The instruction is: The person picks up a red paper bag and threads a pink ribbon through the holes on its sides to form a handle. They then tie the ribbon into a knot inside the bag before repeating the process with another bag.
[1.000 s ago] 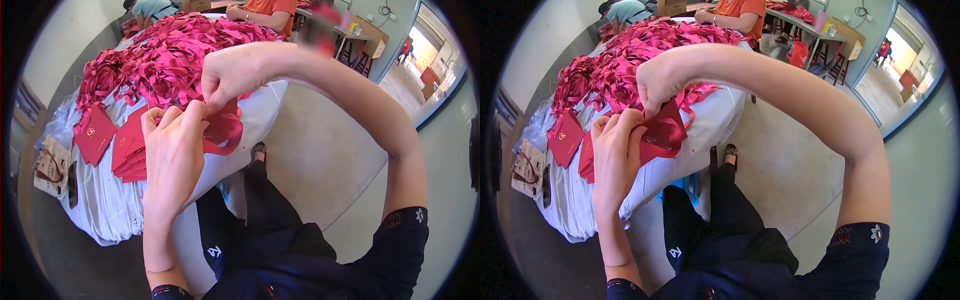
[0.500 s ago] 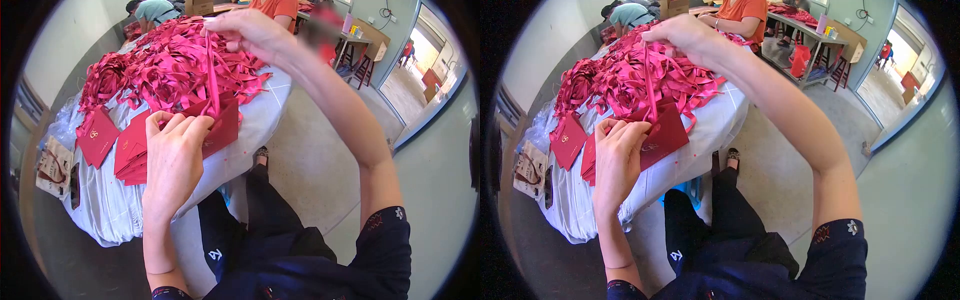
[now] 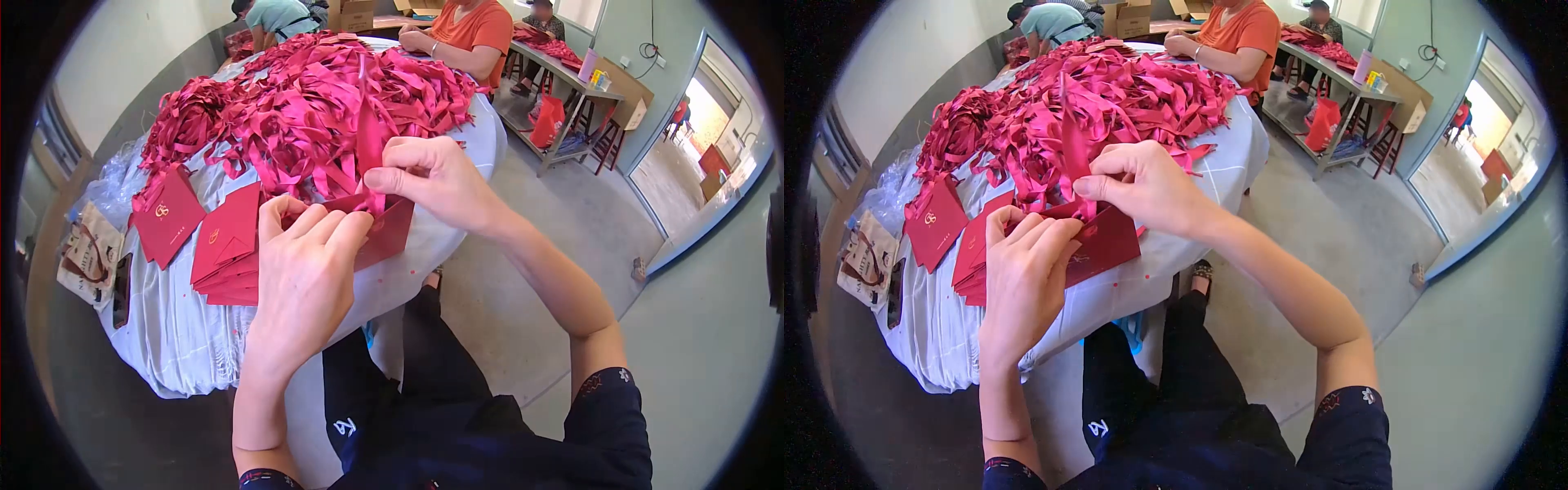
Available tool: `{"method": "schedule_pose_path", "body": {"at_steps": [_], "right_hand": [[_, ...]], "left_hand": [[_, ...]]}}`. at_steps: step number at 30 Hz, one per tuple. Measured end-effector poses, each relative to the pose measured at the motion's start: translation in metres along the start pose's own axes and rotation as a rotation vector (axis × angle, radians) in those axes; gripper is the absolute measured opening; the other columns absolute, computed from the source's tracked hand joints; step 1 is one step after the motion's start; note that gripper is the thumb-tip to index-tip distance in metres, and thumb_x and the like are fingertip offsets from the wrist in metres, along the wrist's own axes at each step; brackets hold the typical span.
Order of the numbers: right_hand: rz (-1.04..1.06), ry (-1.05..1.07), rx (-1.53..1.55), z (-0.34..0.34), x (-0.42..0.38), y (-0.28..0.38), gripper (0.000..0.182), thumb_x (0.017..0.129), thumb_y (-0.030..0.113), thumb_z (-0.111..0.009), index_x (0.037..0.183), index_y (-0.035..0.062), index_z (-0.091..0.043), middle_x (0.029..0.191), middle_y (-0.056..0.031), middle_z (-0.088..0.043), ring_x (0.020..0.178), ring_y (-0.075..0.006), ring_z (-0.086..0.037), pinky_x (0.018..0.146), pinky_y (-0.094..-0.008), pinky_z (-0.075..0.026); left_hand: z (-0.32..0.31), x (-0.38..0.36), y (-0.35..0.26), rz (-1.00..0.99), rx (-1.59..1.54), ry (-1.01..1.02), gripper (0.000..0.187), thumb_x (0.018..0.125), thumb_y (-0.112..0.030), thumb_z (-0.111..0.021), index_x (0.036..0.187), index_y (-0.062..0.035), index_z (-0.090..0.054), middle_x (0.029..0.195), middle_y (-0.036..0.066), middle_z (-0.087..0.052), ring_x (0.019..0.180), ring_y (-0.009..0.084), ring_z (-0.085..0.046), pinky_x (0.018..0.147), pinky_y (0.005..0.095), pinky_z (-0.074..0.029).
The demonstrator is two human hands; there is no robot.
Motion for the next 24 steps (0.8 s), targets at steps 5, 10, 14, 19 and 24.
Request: {"method": "schedule_pose_path", "body": {"at_steps": [5, 10, 14, 19, 24], "right_hand": [[0.087, -0.22, -0.1, -0.01, -0.005, 0.0, 0.015, 0.088, 0.008, -0.062, 0.078, -0.0031, -0.059, 0.068, -0.0028, -0.049, 0.065, -0.0107, -0.047, 0.059, -0.027, -0.038], [0.272, -0.244, -0.179, -0.018, -0.018, 0.016, 0.008, 0.088, 0.003, -0.059, 0.092, -0.0014, -0.065, 0.082, -0.0072, -0.064, 0.073, -0.0152, -0.059, 0.07, -0.026, -0.045], [0.363, -0.241, -0.212, -0.021, -0.019, 0.022, 0.01, 0.087, 0.0, -0.058, 0.094, -0.0008, -0.065, 0.085, -0.0078, -0.066, 0.077, -0.0162, -0.062, 0.072, -0.0279, -0.047], [0.436, -0.225, -0.281, -0.027, -0.02, 0.022, 0.011, 0.085, -0.003, -0.057, 0.093, 0.0007, -0.064, 0.081, -0.0076, -0.065, 0.072, -0.0184, -0.06, 0.068, -0.0279, -0.046], [0.491, -0.238, -0.365, -0.03, -0.021, 0.024, 0.012, 0.084, -0.004, -0.057, 0.092, 0.0017, -0.064, 0.076, -0.0074, -0.063, 0.066, -0.0199, -0.057, 0.062, -0.0296, -0.045]], "left_hand": [[0.005, -0.006, 0.006, 0.024, -0.061, -0.063, 0.018, 0.08, 0.005, -0.058, 0.096, 0.0001, -0.061, 0.079, 0.01, -0.061, 0.077, 0.0254, -0.055, 0.089, 0.0375, -0.037], [0.035, -0.021, 0.03, 0.328, -0.614, -0.238, 0.019, 0.089, 0.008, -0.048, 0.103, 0.0021, -0.059, 0.092, 0.009, -0.063, 0.091, 0.0164, -0.06, 0.082, 0.0275, -0.046], [0.051, -0.019, 0.042, 0.356, -0.24, -0.154, 0.013, 0.089, -0.002, -0.056, 0.101, 0.0019, -0.059, 0.091, 0.011, -0.062, 0.087, 0.0197, -0.06, 0.08, 0.0294, -0.046], [0.033, -0.023, 0.063, 0.402, -0.273, 0.091, 0.016, 0.089, -0.011, -0.059, 0.098, 0.0013, -0.06, 0.089, 0.013, -0.062, 0.083, 0.0241, -0.059, 0.078, 0.0331, -0.046], [0.006, -0.016, 0.073, 0.495, -0.713, 0.471, 0.022, 0.093, -0.017, -0.057, 0.103, 0.0019, -0.064, 0.091, 0.01, -0.068, 0.086, 0.0113, -0.06, 0.077, 0.0283, -0.047]]}}
Point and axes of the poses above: each hand's wrist, its own x-axis towards the middle knuckle, its own z-axis out of the back of the hand, y = z × x, the point moved 5 cm from there along x, towards the middle knuckle
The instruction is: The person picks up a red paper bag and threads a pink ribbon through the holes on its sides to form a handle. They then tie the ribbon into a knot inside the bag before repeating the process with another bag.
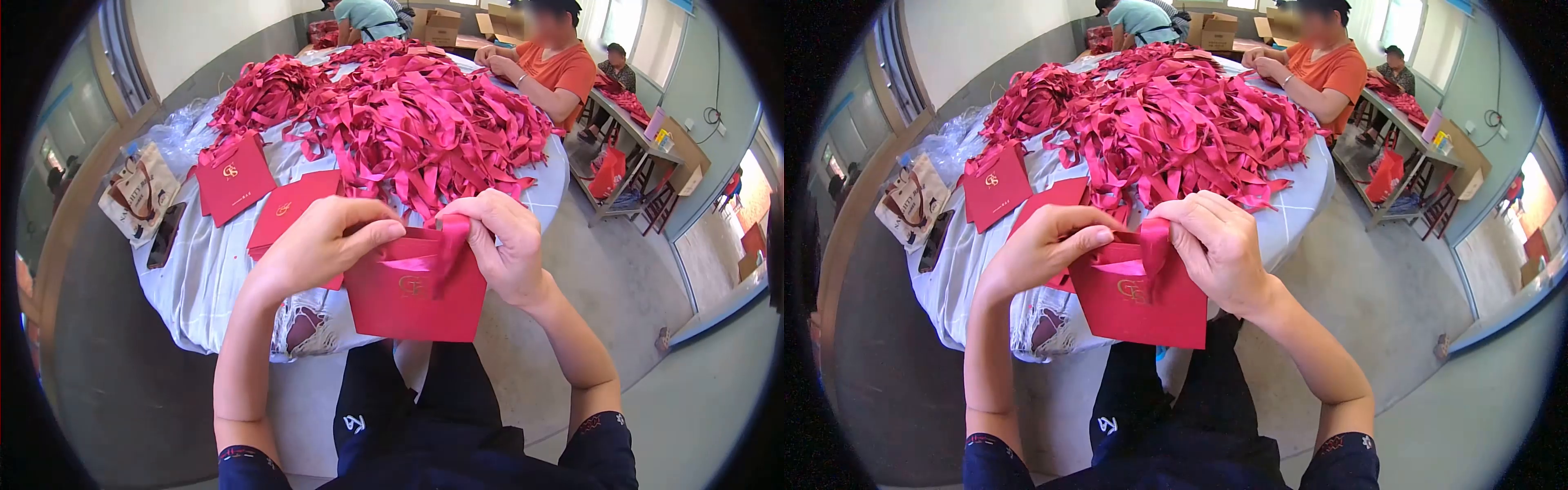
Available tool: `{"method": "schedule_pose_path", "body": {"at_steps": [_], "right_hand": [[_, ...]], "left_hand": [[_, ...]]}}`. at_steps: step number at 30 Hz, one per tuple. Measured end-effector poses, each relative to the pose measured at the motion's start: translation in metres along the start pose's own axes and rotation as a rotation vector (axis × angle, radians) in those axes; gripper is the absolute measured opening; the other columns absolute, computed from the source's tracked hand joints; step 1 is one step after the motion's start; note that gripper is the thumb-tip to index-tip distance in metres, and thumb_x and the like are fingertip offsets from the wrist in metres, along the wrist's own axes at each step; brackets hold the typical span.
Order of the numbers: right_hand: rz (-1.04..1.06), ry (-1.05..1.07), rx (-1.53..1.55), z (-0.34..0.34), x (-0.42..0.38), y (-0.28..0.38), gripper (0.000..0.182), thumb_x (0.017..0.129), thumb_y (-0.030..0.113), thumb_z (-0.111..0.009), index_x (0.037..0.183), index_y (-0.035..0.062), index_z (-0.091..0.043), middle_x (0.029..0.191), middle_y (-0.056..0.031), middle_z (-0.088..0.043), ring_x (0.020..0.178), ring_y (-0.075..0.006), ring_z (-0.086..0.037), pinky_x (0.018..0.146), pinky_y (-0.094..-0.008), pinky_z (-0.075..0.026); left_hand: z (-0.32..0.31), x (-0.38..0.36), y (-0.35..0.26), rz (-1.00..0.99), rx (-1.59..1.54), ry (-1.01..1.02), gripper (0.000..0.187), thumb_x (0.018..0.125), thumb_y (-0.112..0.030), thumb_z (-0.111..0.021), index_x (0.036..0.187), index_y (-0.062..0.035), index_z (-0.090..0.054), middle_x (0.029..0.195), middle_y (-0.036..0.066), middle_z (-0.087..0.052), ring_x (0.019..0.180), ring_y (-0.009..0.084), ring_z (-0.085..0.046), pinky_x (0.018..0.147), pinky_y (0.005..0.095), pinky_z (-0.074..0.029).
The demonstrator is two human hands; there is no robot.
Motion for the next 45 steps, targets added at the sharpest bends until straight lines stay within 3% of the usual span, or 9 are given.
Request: {"method": "schedule_pose_path", "body": {"at_steps": [6, 10, 13, 16, 22, 24, 28, 36, 45], "right_hand": [[0.068, -0.049, -0.013, -0.002, -0.002, -0.006, 0.012, 0.081, -0.004, -0.059, 0.09, 0.0019, -0.064, 0.072, -0.0081, -0.061, 0.06, -0.0218, -0.056, 0.056, -0.0305, -0.043], [0.12, -0.019, -0.078, -0.002, -0.005, 0.0, 0.014, 0.079, -0.005, -0.06, 0.09, 0.0021, -0.064, 0.069, -0.0081, -0.06, 0.056, -0.0226, -0.054, 0.052, -0.0315, -0.041], [0.128, -0.032, -0.079, -0.002, -0.007, 0.002, 0.014, 0.079, -0.006, -0.061, 0.09, 0.0018, -0.064, 0.069, -0.0085, -0.06, 0.056, -0.023, -0.055, 0.051, -0.0315, -0.041], [0.083, -0.037, -0.081, -0.002, -0.008, -0.004, 0.013, 0.081, -0.005, -0.06, 0.091, 0.0011, -0.064, 0.072, -0.0097, -0.062, 0.06, -0.0236, -0.058, 0.054, -0.0307, -0.044], [-0.11, -0.017, -0.008, -0.002, -0.017, -0.027, 0.01, 0.086, -0.002, -0.057, 0.094, -0.001, -0.063, 0.081, -0.0116, -0.065, 0.073, -0.0228, -0.065, 0.067, -0.0289, -0.049], [-0.068, 0.002, 0.038, -0.004, -0.016, -0.027, 0.009, 0.087, -0.001, -0.057, 0.094, -0.0017, -0.062, 0.083, -0.0115, -0.065, 0.075, -0.0207, -0.065, 0.067, -0.029, -0.049], [-0.216, 0.038, 0.122, -0.005, -0.016, -0.033, 0.008, 0.088, 0.0, -0.057, 0.094, -0.0026, -0.062, 0.082, -0.0087, -0.064, 0.075, -0.016, -0.063, 0.068, -0.0278, -0.048], [-0.682, 0.445, 0.544, -0.032, -0.025, -0.054, 0.009, 0.085, 0.007, -0.064, 0.088, -0.0016, -0.065, 0.08, 0.0009, -0.061, 0.074, -0.0049, -0.055, 0.067, -0.0207, -0.043], [-1.067, -0.118, 1.109, -0.035, -0.032, -0.067, 0.016, 0.089, 0.012, -0.061, 0.103, 0.005, -0.061, 0.086, 0.0003, -0.062, 0.075, -0.0075, -0.059, 0.07, -0.0243, -0.049]], "left_hand": [[-0.005, 0.019, 0.005, -0.067, -0.152, 0.039, 0.025, 0.095, -0.017, -0.055, 0.102, 0.0031, -0.067, 0.089, 0.004, -0.068, 0.086, 0.007, -0.059, 0.079, 0.0238, -0.048], [0.017, 0.027, 0.005, -0.241, 0.016, -0.424, 0.026, 0.095, -0.02, -0.053, 0.091, 0.0028, -0.065, 0.073, 0.005, -0.066, 0.065, 0.0079, -0.06, 0.059, 0.0247, -0.048], [0.034, 0.038, 0.031, 0.022, -0.251, -0.508, 0.037, 0.097, -0.028, -0.049, 0.08, 0.001, -0.063, 0.065, 0.006, -0.063, 0.048, 0.0088, -0.057, 0.05, 0.0245, -0.047], [0.021, 0.037, 0.023, 0.009, -0.3, -0.188, 0.043, 0.099, -0.033, -0.045, 0.077, -0.0008, -0.061, 0.067, 0.008, -0.064, 0.052, 0.0109, -0.06, 0.05, 0.0237, -0.047], [0.019, 0.02, 0.026, 0.114, -0.022, -0.275, 0.054, 0.095, -0.041, -0.052, 0.068, 0.0041, -0.061, 0.054, 0.003, -0.047, 0.054, 0.0071, -0.045, 0.05, 0.0274, -0.038], [0.0, 0.023, 0.021, 0.005, 0.079, 0.054, 0.05, 0.094, -0.039, -0.054, 0.071, 0.0045, -0.062, 0.054, 0.003, -0.044, 0.056, 0.0058, -0.042, 0.05, 0.0271, -0.037], [-0.014, 0.024, 0.028, 0.059, -0.346, -0.026, 0.029, 0.093, -0.025, -0.06, 0.093, 0.0023, -0.068, 0.07, -0.007, -0.056, 0.066, 0.0005, -0.046, 0.055, 0.0218, -0.039], [-0.027, 0.028, 0.025, 0.013, -0.246, -0.107, 0.025, 0.094, -0.019, -0.057, 0.089, 0.0034, -0.065, 0.075, -0.006, -0.059, 0.071, -0.0007, -0.049, 0.061, 0.0191, -0.041], [-0.033, 0.028, 0.045, 0.065, -0.371, -0.098, 0.027, 0.096, -0.021, -0.054, 0.102, 0.0037, -0.065, 0.082, -0.003, -0.063, 0.074, 0.0009, -0.054, 0.067, 0.019, -0.045]]}}
Point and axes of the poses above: each hand's wrist, its own x-axis towards the middle knuckle, its own z-axis out of the back of the hand, y = z × x, the point moved 5 cm from there along x, towards the middle knuckle
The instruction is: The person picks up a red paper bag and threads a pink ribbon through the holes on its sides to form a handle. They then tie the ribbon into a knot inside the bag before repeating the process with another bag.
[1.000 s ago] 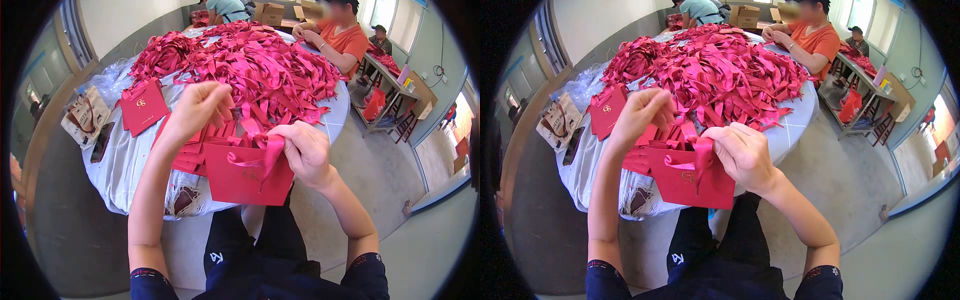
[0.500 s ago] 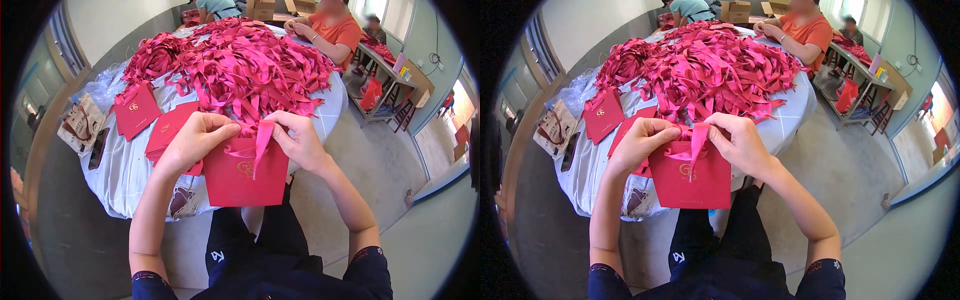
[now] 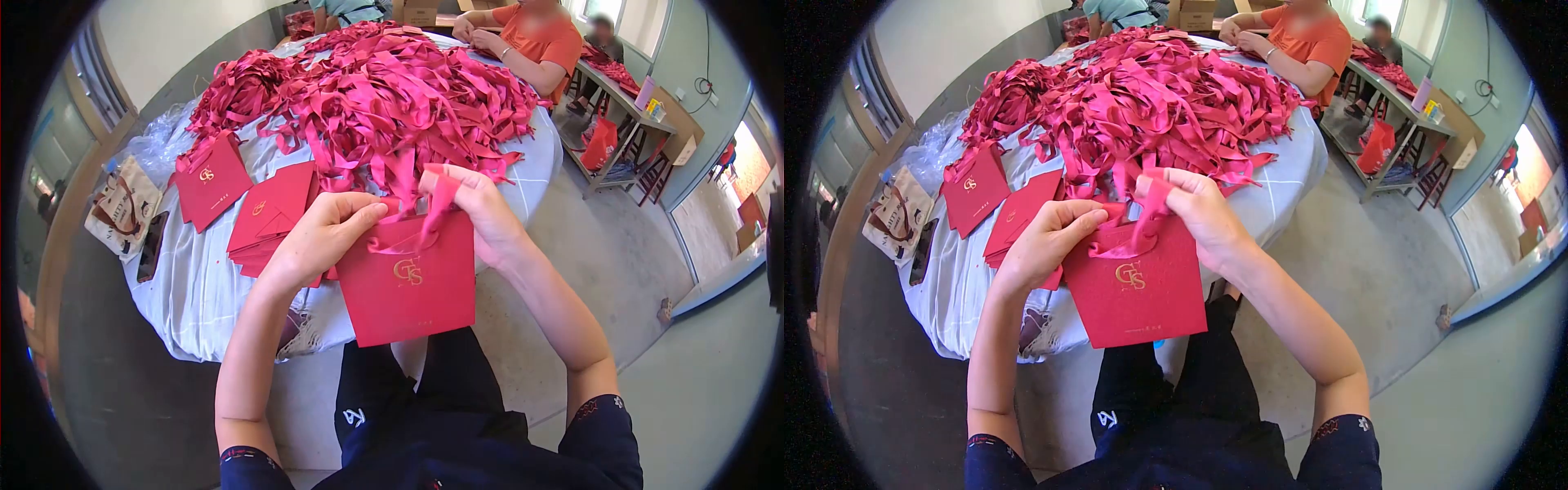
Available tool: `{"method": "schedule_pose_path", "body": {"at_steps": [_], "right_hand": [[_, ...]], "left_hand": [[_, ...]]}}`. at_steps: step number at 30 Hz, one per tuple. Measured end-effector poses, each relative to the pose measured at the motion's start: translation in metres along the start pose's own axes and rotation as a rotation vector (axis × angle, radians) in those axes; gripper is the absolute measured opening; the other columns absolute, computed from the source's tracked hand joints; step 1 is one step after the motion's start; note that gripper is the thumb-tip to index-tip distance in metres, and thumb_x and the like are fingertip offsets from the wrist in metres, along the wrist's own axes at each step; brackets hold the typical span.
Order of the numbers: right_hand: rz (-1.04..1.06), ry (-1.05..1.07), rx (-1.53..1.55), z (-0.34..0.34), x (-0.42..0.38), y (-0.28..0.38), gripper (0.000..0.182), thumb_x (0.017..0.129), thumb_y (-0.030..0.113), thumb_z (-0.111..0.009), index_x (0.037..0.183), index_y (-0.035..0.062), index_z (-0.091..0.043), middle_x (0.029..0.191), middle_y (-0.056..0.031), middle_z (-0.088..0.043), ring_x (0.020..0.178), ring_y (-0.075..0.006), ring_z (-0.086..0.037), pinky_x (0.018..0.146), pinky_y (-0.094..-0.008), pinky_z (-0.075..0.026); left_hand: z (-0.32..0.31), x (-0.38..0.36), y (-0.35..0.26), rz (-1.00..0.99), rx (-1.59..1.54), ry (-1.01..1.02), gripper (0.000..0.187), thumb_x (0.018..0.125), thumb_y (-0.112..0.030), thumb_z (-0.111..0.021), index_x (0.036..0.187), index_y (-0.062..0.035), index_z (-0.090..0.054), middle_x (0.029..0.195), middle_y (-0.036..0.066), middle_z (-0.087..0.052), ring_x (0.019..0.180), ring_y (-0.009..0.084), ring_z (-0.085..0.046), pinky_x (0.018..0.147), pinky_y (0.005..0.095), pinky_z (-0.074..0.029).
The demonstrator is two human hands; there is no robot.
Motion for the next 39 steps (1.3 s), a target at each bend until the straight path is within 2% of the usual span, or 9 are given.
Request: {"method": "schedule_pose_path", "body": {"at_steps": [3, 6, 8, 12, 17, 21, 26, 31, 39], "right_hand": [[0.049, 0.26, 0.147, 0.009, 0.013, -0.005, 0.015, 0.091, 0.016, -0.061, 0.102, 0.0064, -0.06, 0.086, 0.001, -0.061, 0.079, -0.0072, -0.058, 0.072, -0.0241, -0.048], [0.092, 0.139, 0.033, 0.012, 0.013, -0.009, 0.015, 0.093, 0.022, -0.059, 0.095, 0.0079, -0.061, 0.084, 0.0021, -0.06, 0.078, -0.0065, -0.058, 0.073, -0.0232, -0.048], [0.093, 0.144, 0.004, 0.008, 0.013, -0.01, 0.016, 0.093, 0.024, -0.059, 0.094, 0.008, -0.062, 0.084, 0.0024, -0.06, 0.078, -0.006, -0.058, 0.072, -0.0226, -0.047], [0.182, 0.027, -0.094, 0.008, 0.015, -0.011, 0.018, 0.094, 0.024, -0.057, 0.089, 0.0075, -0.063, 0.081, 0.003, -0.061, 0.072, -0.0046, -0.057, 0.068, -0.0209, -0.046], [0.266, -0.024, -0.279, 0.012, 0.017, -0.014, 0.019, 0.095, 0.023, -0.056, 0.089, 0.0067, -0.064, 0.079, 0.0028, -0.062, 0.068, -0.0036, -0.056, 0.063, -0.0194, -0.046], [0.232, -0.096, -0.265, 0.019, 0.021, -0.02, 0.018, 0.095, 0.021, -0.056, 0.088, 0.0053, -0.063, 0.077, 0.0022, -0.062, 0.066, -0.004, -0.057, 0.059, -0.0201, -0.047], [0.226, -0.159, -0.323, 0.031, 0.027, -0.033, 0.018, 0.095, 0.019, -0.056, 0.087, 0.0036, -0.062, 0.076, 0.0003, -0.062, 0.065, -0.0059, -0.058, 0.058, -0.0216, -0.048], [0.235, -0.186, -0.411, 0.03, 0.025, -0.035, 0.019, 0.096, 0.018, -0.054, 0.086, 0.0024, -0.06, 0.077, -0.0025, -0.063, 0.064, -0.0083, -0.06, 0.059, -0.0235, -0.049], [0.254, -0.243, -0.468, 0.028, 0.022, -0.034, 0.02, 0.096, 0.02, -0.055, 0.088, 0.0025, -0.061, 0.079, -0.0025, -0.063, 0.067, -0.0074, -0.058, 0.061, -0.0223, -0.047]], "left_hand": [[0.0, 0.004, 0.003, 0.006, -0.033, 0.095, 0.031, 0.096, -0.024, -0.055, 0.107, 0.0037, -0.064, 0.084, -0.002, -0.064, 0.077, 0.0011, -0.055, 0.067, 0.0187, -0.045], [-0.004, 0.002, 0.003, 0.101, -0.134, 0.191, 0.033, 0.094, -0.026, -0.057, 0.108, 0.0032, -0.064, 0.086, 0.0, -0.066, 0.081, 0.0035, -0.058, 0.071, 0.0199, -0.048], [-0.009, 0.002, 0.005, 0.172, -0.474, 0.234, 0.032, 0.092, -0.025, -0.06, 0.109, 0.002, -0.064, 0.09, 0.003, -0.067, 0.082, 0.0067, -0.062, 0.074, 0.0215, -0.05], [-0.012, 0.006, 0.009, 0.143, -0.484, 0.225, 0.03, 0.09, -0.02, -0.063, 0.111, 0.0015, -0.062, 0.095, 0.005, -0.068, 0.084, 0.0088, -0.063, 0.077, 0.0225, -0.051], [-0.008, 0.012, 0.009, 0.017, -0.373, 0.046, 0.026, 0.089, -0.009, -0.062, 0.113, 0.0024, -0.06, 0.1, 0.005, -0.067, 0.085, 0.0093, -0.063, 0.076, 0.0226, -0.051], [-0.007, 0.015, 0.018, -0.205, -0.381, -0.203, 0.021, 0.096, -0.006, -0.047, 0.115, 0.0025, -0.052, 0.095, 0.005, -0.065, 0.078, 0.0103, -0.063, 0.071, 0.0234, -0.05], [-0.003, 0.016, 0.033, -0.193, -0.167, -0.376, 0.009, 0.097, -0.005, -0.044, 0.1, 0.0011, -0.05, 0.084, 0.009, -0.063, 0.068, 0.0121, -0.061, 0.065, 0.0273, -0.048], [0.005, 0.016, 0.049, -0.341, 0.024, -0.618, 0.005, 0.095, -0.004, -0.046, 0.093, 0.0007, -0.045, 0.074, 0.015, -0.057, 0.066, 0.0219, -0.058, 0.061, 0.035, -0.045], [0.003, 0.014, 0.048, -0.302, -0.039, -0.642, 0.008, 0.096, -0.005, -0.044, 0.09, 0.0006, -0.041, 0.074, 0.016, -0.059, 0.068, 0.027, -0.062, 0.062, 0.0373, -0.046]]}}
Point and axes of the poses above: each hand's wrist, its own x-axis towards the middle knuckle, its own z-axis out of the back of the hand, y = z × x, the point moved 5 cm from there along x, towards the middle knuckle
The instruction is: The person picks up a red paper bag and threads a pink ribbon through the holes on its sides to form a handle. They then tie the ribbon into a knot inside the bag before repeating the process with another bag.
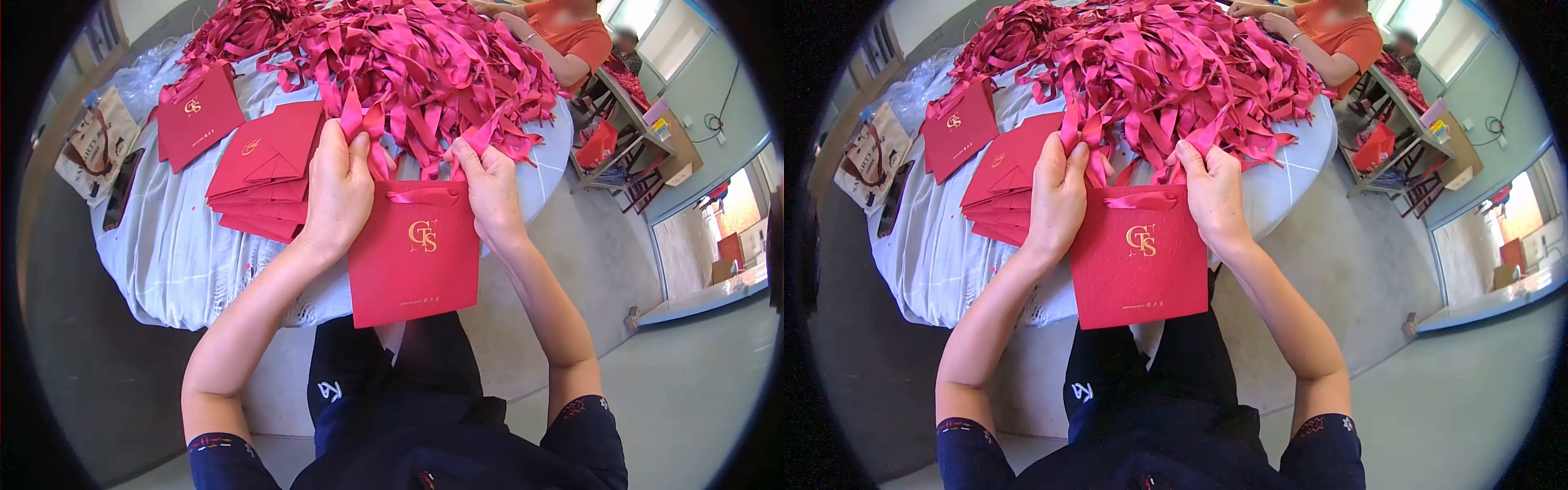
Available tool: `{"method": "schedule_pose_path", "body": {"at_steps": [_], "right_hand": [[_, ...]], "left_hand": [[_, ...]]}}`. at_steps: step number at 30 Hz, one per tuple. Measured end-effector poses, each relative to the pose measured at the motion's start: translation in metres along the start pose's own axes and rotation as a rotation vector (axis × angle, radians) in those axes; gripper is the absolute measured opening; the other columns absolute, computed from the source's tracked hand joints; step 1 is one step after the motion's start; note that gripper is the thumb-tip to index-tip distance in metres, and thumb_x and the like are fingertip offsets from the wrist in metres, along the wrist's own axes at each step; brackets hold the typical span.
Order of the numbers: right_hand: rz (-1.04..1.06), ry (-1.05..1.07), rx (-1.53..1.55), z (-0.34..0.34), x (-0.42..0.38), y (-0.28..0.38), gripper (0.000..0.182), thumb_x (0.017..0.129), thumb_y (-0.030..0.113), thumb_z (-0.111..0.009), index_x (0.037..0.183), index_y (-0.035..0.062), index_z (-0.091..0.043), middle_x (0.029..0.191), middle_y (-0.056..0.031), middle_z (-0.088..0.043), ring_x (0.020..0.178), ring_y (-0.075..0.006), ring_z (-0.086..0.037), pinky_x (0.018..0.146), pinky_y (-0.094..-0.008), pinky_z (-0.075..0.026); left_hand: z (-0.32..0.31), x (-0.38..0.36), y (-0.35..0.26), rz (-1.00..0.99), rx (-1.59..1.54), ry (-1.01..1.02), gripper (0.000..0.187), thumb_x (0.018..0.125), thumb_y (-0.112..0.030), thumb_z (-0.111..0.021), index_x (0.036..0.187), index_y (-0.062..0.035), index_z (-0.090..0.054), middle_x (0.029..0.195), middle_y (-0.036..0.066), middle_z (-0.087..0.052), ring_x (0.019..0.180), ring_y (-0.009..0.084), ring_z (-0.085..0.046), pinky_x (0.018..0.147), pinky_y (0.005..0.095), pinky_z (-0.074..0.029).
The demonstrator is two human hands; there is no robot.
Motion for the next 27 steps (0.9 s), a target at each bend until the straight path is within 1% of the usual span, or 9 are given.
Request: {"method": "schedule_pose_path", "body": {"at_steps": [6, 8, 11, 14, 18, 21, 24, 26, 27], "right_hand": [[-0.033, 0.005, 0.119, 0.002, -0.002, 0.008, 0.025, 0.096, 0.026, -0.055, 0.089, 0.0027, -0.062, 0.076, -0.0013, -0.062, 0.064, -0.0067, -0.055, 0.06, -0.0212, -0.045], [-0.227, 0.305, 0.373, 0.003, 0.0, 0.002, 0.028, 0.097, 0.029, -0.052, 0.097, 0.0022, -0.062, 0.085, -0.0033, -0.064, 0.073, -0.0092, -0.06, 0.067, -0.0232, -0.049], [-0.412, 0.322, 0.382, -0.004, -0.017, 0.023, 0.031, 0.097, 0.029, -0.05, 0.108, 0.001, -0.059, 0.098, -0.0063, -0.065, 0.087, -0.0127, -0.062, 0.079, -0.0261, -0.05], [-0.371, 0.486, 0.238, 0.003, -0.02, 0.026, 0.031, 0.097, 0.025, -0.051, 0.115, -0.0004, -0.056, 0.109, -0.009, -0.063, 0.098, -0.0152, -0.062, 0.088, -0.0282, -0.048], [-0.215, 0.313, -0.024, 0.007, -0.017, 0.028, 0.023, 0.095, 0.016, -0.054, 0.109, -0.0022, -0.06, 0.1, -0.0067, -0.065, 0.09, -0.0123, -0.063, 0.082, -0.0266, -0.049], [-0.131, 0.209, 0.02, 0.0, -0.023, 0.038, 0.018, 0.093, 0.013, -0.058, 0.098, -0.0024, -0.065, 0.091, -0.0034, -0.066, 0.084, -0.0084, -0.061, 0.076, -0.0236, -0.048], [0.019, 0.133, -0.312, 0.019, -0.008, 0.053, 0.022, 0.094, 0.012, -0.055, 0.109, -0.0023, -0.061, 0.093, -0.0041, -0.066, 0.082, -0.0107, -0.063, 0.076, -0.0256, -0.05], [0.093, 0.124, -0.327, 0.029, 0.002, 0.084, 0.023, 0.095, 0.013, -0.054, 0.109, -0.0025, -0.061, 0.094, -0.0053, -0.067, 0.083, -0.0113, -0.063, 0.076, -0.0251, -0.05], [0.112, 0.1, -0.225, 0.033, 0.009, 0.096, 0.023, 0.095, 0.014, -0.054, 0.11, -0.0021, -0.061, 0.095, -0.006, -0.067, 0.085, -0.0118, -0.064, 0.077, -0.0257, -0.051]], "left_hand": [[-0.001, 0.002, 0.002, -0.012, -0.073, 0.021, 0.008, 0.097, -0.005, -0.042, 0.091, 0.0004, -0.04, 0.074, 0.015, -0.063, 0.069, 0.0249, -0.064, 0.063, 0.0355, -0.048], [-0.001, 0.003, 0.002, -0.002, -0.113, 0.028, 0.008, 0.097, -0.005, -0.042, 0.091, 0.0001, -0.04, 0.074, 0.015, -0.063, 0.069, 0.0233, -0.064, 0.064, 0.0348, -0.048], [0.0, 0.004, 0.0, -0.003, -0.158, 0.02, 0.005, 0.097, -0.004, -0.041, 0.093, -0.0004, -0.042, 0.074, 0.013, -0.063, 0.068, 0.0197, -0.064, 0.063, 0.0337, -0.049], [-0.006, 0.002, 0.003, 0.047, -0.264, 0.04, 0.004, 0.096, -0.003, -0.042, 0.098, -0.0012, -0.045, 0.073, 0.013, -0.061, 0.066, 0.0191, -0.064, 0.059, 0.0341, -0.049], [-0.01, -0.001, 0.004, 0.031, -0.286, 0.041, 0.005, 0.096, -0.005, -0.043, 0.098, -0.0006, -0.043, 0.074, 0.015, -0.062, 0.066, 0.0229, -0.064, 0.059, 0.0353, -0.049], [-0.012, 0.0, 0.006, 0.021, -0.34, 0.028, 0.006, 0.095, -0.006, -0.044, 0.098, -0.0001, -0.043, 0.077, 0.017, -0.062, 0.071, 0.0244, -0.064, 0.062, 0.0368, -0.049], [-0.017, 0.008, 0.021, -0.056, -0.468, -0.094, 0.013, 0.096, -0.013, -0.045, 0.098, -0.0004, -0.044, 0.088, 0.011, -0.061, 0.072, 0.0254, -0.063, 0.068, 0.0368, -0.048], [-0.01, -0.002, 0.006, 0.565, -0.814, 0.109, 0.022, 0.099, -0.025, -0.039, 0.096, -0.0038, -0.044, 0.081, 0.01, -0.057, 0.057, 0.0225, -0.059, 0.051, 0.0344, -0.051], [-0.009, -0.003, 0.005, 0.557, -0.885, 0.124, 0.024, 0.099, -0.027, -0.037, 0.096, -0.0038, -0.043, 0.078, 0.011, -0.056, 0.052, 0.0218, -0.058, 0.045, 0.0343, -0.05]]}}
Point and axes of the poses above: each hand's wrist, its own x-axis towards the middle knuckle, its own z-axis out of the back of the hand, y = z × x, the point moved 5 cm from there along x, towards the middle knuckle
